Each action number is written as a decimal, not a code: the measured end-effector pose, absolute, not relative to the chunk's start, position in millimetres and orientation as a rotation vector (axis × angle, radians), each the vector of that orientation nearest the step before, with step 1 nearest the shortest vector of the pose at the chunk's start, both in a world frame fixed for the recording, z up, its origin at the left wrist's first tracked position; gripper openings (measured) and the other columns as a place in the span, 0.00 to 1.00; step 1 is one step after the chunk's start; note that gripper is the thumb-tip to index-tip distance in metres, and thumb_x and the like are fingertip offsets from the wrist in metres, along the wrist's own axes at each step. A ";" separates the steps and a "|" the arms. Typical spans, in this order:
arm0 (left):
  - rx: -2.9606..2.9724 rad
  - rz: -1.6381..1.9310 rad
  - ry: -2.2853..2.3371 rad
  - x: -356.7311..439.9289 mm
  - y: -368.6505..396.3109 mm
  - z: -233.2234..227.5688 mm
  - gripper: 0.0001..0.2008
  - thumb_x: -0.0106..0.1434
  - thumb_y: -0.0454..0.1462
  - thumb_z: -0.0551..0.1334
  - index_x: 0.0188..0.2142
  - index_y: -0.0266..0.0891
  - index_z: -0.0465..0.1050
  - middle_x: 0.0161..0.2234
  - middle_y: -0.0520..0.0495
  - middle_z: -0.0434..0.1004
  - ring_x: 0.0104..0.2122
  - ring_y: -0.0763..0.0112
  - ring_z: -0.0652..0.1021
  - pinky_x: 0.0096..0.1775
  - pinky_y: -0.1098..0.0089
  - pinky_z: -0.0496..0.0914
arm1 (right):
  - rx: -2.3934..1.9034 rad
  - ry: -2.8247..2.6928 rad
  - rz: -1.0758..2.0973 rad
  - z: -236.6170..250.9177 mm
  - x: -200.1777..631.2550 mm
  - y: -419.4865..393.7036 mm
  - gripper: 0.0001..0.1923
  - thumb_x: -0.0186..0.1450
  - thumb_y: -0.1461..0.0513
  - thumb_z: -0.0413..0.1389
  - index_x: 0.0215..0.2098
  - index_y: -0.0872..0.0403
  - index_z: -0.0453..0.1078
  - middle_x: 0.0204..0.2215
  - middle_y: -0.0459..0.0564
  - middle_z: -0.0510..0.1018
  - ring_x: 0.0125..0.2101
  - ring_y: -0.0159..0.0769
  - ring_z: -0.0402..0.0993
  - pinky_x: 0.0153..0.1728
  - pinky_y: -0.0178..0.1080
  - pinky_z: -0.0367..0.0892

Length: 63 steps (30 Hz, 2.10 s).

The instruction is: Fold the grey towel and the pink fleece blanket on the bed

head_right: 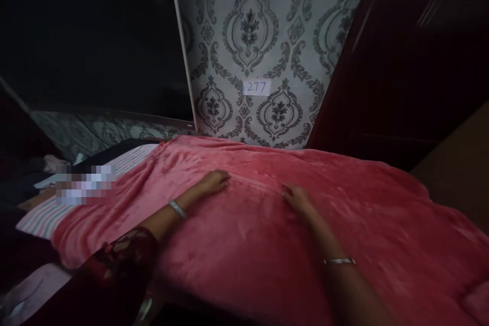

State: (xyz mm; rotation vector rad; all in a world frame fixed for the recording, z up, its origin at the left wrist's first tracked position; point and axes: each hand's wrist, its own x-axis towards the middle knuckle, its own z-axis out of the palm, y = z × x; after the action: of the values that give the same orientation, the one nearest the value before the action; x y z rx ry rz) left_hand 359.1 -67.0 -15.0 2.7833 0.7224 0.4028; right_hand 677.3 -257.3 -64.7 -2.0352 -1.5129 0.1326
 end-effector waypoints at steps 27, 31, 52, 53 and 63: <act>2.516 0.751 0.884 267.4 15.3 -42.0 0.05 0.57 0.39 0.65 0.33 0.40 0.76 0.37 0.45 0.78 0.41 0.61 0.74 0.50 0.60 0.66 | -1.902 -1.414 -0.069 -80.8 625.5 -239.9 0.13 0.65 0.59 0.52 0.40 0.52 0.78 0.43 0.54 0.80 0.45 0.44 0.73 0.51 0.48 0.66; 2.517 0.697 0.926 269.5 9.6 -37.0 0.03 0.56 0.33 0.63 0.27 0.41 0.73 0.33 0.47 0.78 0.38 0.64 0.73 0.48 0.63 0.66 | -2.023 -1.470 -0.116 -74.2 620.7 -239.7 0.11 0.65 0.61 0.51 0.36 0.52 0.77 0.40 0.54 0.80 0.43 0.44 0.73 0.48 0.45 0.66; 2.474 0.900 1.068 271.0 -19.5 -6.0 0.08 0.67 0.37 0.50 0.33 0.42 0.64 0.33 0.46 0.75 0.37 0.62 0.75 0.42 0.66 0.67 | -1.893 -1.208 -0.285 -57.4 614.5 -245.1 0.17 0.69 0.51 0.42 0.33 0.50 0.66 0.32 0.56 0.77 0.34 0.45 0.71 0.39 0.44 0.66; 2.474 0.876 1.092 272.0 -19.8 -7.1 0.08 0.67 0.37 0.50 0.33 0.42 0.65 0.32 0.46 0.76 0.36 0.62 0.76 0.41 0.66 0.67 | -1.915 -1.222 -0.249 -57.0 614.8 -245.1 0.17 0.69 0.51 0.42 0.33 0.50 0.66 0.32 0.56 0.77 0.34 0.44 0.71 0.39 0.44 0.67; 2.492 0.742 1.340 271.4 -30.6 -12.1 0.14 0.70 0.36 0.50 0.48 0.43 0.72 0.40 0.45 0.83 0.41 0.60 0.81 0.42 0.67 0.69 | -1.887 -1.519 0.039 -70.1 623.6 -257.6 0.25 0.64 0.42 0.48 0.39 0.50 0.75 0.43 0.57 0.81 0.44 0.49 0.76 0.48 0.49 0.71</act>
State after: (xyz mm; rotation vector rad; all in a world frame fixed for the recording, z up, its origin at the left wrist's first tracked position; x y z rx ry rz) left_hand 271.4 -30.6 -12.1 2.4916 1.3400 0.7417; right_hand 623.6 -257.6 -70.1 -1.8872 -1.5195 0.0394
